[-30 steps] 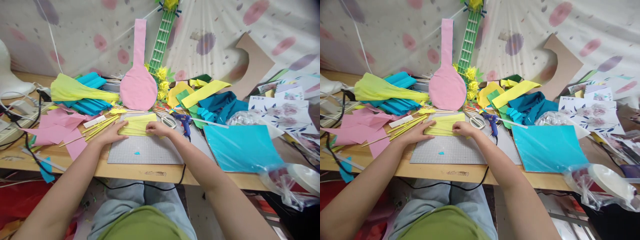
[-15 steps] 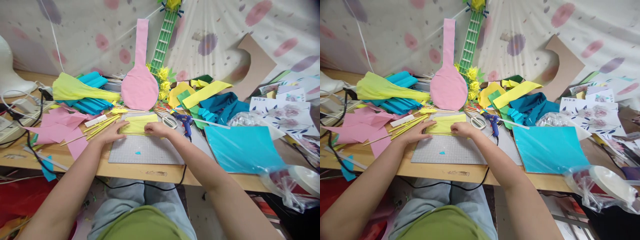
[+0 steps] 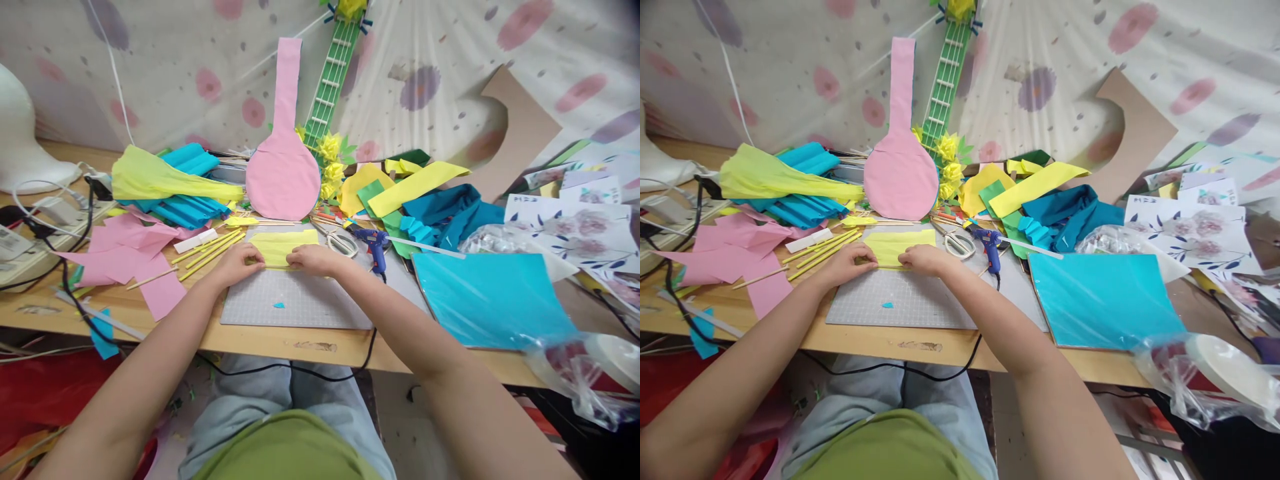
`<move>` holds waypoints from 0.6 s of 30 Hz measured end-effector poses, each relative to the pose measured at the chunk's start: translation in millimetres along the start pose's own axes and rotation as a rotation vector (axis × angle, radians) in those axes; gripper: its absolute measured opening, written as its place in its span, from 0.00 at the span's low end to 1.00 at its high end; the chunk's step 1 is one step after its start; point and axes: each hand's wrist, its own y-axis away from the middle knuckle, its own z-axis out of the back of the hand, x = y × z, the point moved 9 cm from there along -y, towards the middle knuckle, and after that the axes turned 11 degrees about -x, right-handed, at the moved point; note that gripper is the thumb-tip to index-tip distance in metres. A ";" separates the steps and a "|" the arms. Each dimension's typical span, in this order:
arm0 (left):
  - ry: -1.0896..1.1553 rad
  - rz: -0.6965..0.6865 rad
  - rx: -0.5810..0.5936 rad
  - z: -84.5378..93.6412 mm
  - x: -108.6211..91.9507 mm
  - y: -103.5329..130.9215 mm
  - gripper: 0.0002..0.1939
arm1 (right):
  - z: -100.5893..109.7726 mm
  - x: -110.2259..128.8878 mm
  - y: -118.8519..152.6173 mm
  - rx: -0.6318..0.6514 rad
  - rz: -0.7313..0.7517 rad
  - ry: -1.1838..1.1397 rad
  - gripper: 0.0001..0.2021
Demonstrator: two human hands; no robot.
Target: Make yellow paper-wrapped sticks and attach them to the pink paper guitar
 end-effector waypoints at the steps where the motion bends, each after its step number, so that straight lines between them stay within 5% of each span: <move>1: 0.002 0.001 0.001 -0.3 1.0 0.2 0.09 | -0.8 0.3 -0.3 0.009 0.004 0.010 0.09; 14: 0.006 -0.007 0.010 -2.7 1.4 -0.7 0.09 | -0.8 4.4 0.1 0.026 -0.007 0.034 0.10; 18: -0.013 0.000 0.014 -3.7 0.8 -2.5 0.09 | 14.0 -13.1 12.4 -0.211 -0.161 -0.093 0.10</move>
